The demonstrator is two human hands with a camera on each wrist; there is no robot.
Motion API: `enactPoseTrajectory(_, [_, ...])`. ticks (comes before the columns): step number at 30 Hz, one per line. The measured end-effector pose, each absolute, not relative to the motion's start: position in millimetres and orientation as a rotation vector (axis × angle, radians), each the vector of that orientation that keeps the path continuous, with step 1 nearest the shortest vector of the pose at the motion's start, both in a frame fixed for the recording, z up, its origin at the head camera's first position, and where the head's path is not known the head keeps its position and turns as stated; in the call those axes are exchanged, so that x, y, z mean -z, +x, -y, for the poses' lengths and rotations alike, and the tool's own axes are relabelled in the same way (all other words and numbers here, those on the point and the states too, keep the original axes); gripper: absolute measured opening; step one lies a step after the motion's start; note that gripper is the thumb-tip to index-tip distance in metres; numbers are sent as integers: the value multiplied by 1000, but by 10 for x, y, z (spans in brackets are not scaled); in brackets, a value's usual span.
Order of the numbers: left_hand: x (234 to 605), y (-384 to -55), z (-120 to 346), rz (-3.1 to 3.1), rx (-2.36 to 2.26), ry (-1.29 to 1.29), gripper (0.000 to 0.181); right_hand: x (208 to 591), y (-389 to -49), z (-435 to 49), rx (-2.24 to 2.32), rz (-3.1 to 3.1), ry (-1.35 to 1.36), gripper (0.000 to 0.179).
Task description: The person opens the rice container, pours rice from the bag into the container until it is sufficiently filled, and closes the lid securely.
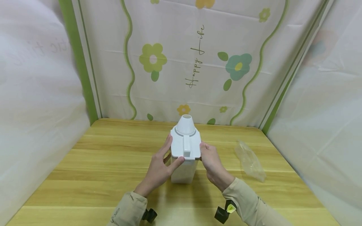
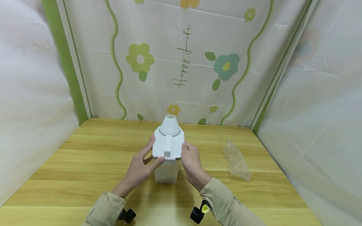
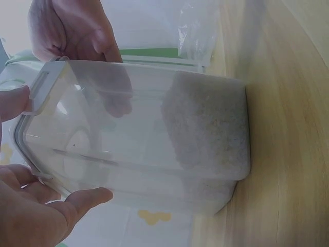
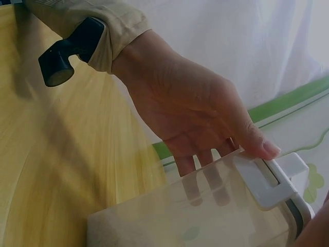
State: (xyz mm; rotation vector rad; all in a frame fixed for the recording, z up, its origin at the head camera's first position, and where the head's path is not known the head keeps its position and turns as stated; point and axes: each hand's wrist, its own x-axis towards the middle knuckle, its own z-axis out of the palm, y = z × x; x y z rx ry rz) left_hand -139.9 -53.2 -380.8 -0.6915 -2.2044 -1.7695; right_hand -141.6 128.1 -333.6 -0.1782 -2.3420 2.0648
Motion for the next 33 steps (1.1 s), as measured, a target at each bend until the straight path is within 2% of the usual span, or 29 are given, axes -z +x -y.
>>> enactPoseTrajectory(14, [3907,-1472,537,2205,1755,-706,86,3346,-1437,-1324,-2119,2314,-139,41])
enactPoseTrajectory(25, [3590,-1262,545,2211,1768,-715,82,3351,-1471,-1353,-2092,2302,-90,36])
enactPoseTrajectory(33, [3587,-1259,566,2214,1759,-716,83,3360,-1497,-1432,-1960,2410,-1,36])
